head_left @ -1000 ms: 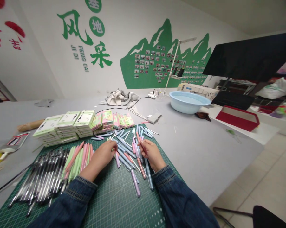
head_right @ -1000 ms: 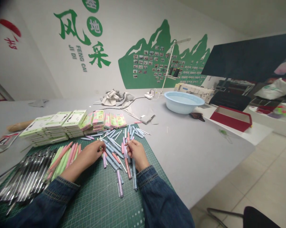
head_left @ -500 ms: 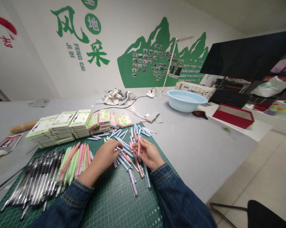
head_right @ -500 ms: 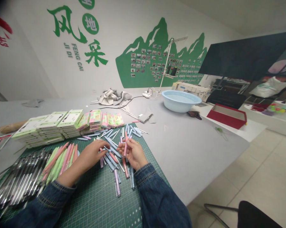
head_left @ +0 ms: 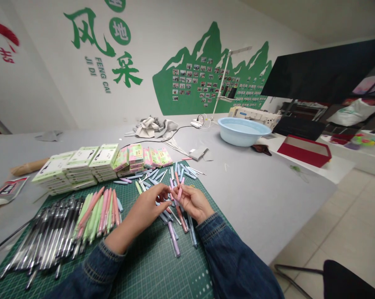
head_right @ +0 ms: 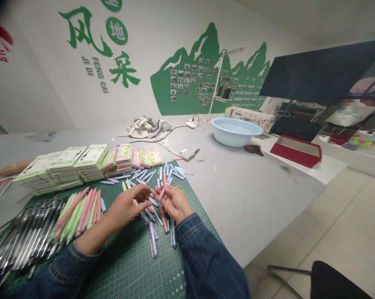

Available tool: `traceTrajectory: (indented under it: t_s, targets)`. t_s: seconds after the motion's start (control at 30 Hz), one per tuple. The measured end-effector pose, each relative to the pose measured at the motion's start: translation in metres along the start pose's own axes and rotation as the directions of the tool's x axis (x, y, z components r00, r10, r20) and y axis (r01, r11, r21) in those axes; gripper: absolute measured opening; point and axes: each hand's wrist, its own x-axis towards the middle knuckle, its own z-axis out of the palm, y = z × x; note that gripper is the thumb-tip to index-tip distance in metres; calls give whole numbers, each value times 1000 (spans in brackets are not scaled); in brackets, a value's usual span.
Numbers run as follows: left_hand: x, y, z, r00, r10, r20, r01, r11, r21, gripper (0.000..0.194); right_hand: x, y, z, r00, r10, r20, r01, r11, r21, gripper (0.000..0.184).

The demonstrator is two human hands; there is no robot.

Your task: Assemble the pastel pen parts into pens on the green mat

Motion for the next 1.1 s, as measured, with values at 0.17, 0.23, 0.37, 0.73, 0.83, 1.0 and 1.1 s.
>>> traceTrajectory:
  t_s: [0.17, 0.23, 0.37, 0.73, 0.83, 1.0, 1.1]
  targets:
    - [-1, -2, 3, 1000, 7, -19, -7, 1000, -4, 22, 4, 2, -2, 999, 13, -48, -10, 998, 57, 13]
    - [-1, -3, 2, 1000, 10, -9, -10, 1000, 18, 22, 3, 1, 0, 998, 13, -59, -10, 998, 61, 14]
    - [1, -9, -11, 998, -36, -42, 40, 994, 101, 20, -1, -3, 3, 997, -41, -71, 43, 998, 36, 14]
    - [29, -41, -49, 912, -315, -261, 397, 834, 382, 22, -7, -14, 5, 931, -339, -133, 333, 941, -63, 18]
    - [33, -41, -29, 970, -200, -141, 241, 880, 409, 25, -5, -18, 3, 914, -370, -166, 372, 928, -20, 18]
    - [20, -37, 23, 978, 55, 201, -136, 901, 412, 54, -3, -27, -2, 906, -363, -218, 384, 921, 61, 12]
    - [7, -37, 39, 952, 62, 301, -195, 879, 436, 62, -2, -33, -6, 897, -378, -230, 403, 912, 74, 12]
